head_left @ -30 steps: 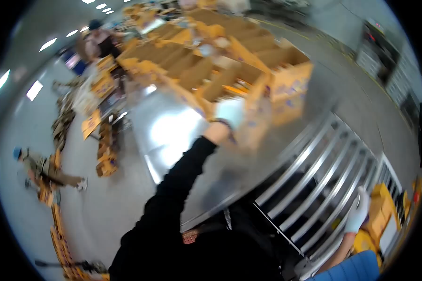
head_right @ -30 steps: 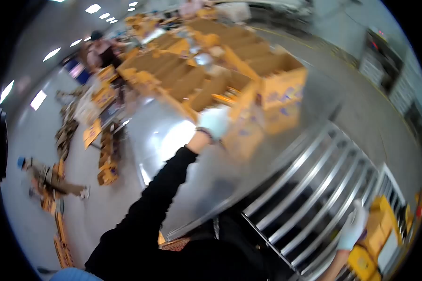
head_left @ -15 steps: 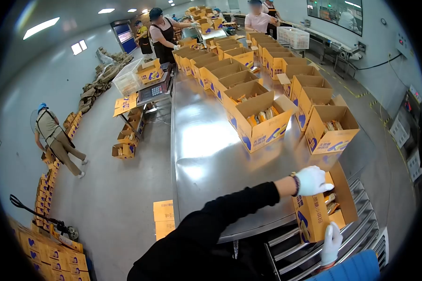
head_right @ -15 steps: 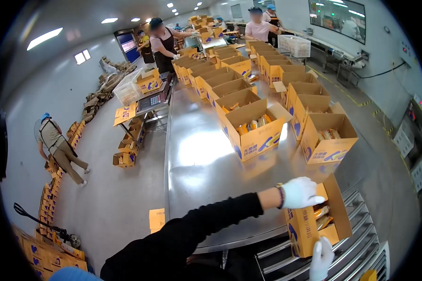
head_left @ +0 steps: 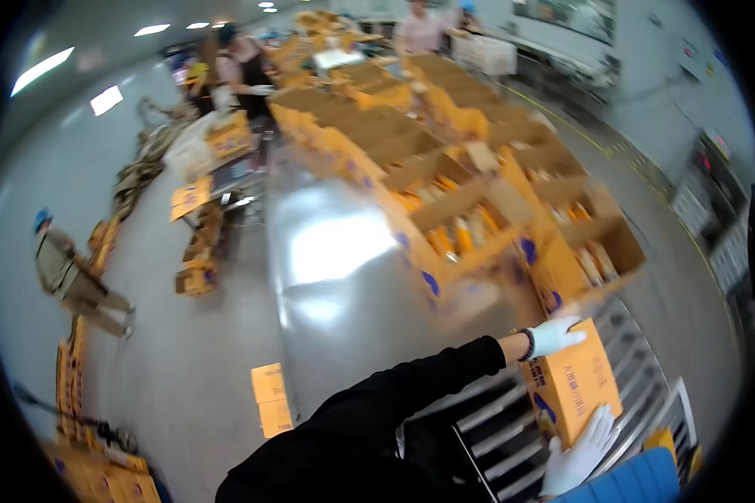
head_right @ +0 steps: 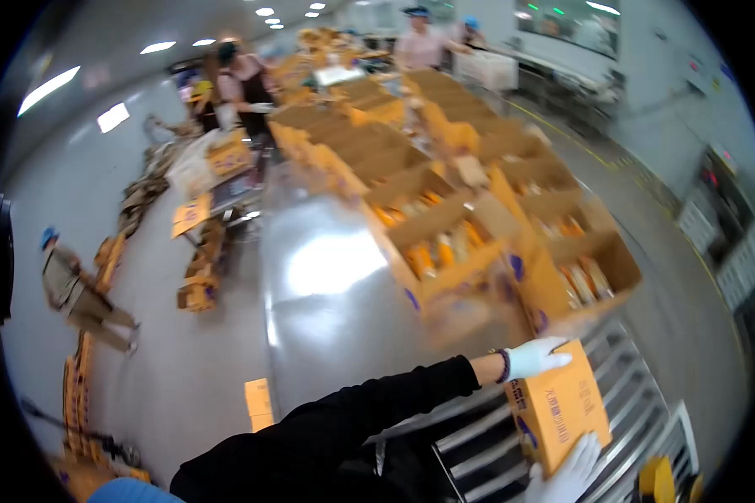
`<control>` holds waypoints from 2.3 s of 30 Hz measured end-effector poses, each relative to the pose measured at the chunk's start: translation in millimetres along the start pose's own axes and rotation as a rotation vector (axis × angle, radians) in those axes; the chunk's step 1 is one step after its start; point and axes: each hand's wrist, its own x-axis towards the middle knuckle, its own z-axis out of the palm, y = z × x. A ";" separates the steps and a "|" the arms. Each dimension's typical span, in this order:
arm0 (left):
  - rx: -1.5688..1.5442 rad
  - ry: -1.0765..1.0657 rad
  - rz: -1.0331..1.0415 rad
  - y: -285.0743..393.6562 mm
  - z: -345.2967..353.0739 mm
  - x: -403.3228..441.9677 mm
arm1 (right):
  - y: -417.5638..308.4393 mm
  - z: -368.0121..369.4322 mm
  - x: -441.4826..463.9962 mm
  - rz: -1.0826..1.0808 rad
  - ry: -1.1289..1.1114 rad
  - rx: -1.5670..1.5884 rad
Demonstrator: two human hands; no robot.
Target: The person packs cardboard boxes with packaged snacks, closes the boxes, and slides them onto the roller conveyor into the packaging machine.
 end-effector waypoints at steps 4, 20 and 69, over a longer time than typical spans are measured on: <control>-0.126 0.262 0.210 32.6 185.1 7.8 | 78.8 -9.8 6.8 0.267 0.069 -0.053; 1.227 0.323 0.526 50.8 -3.1 36.8 | 208.5 66.3 -12.8 0.186 0.222 0.539; 0.935 0.172 0.011 34.0 -102.8 -68.6 | 37.1 27.5 14.6 -0.276 0.072 0.358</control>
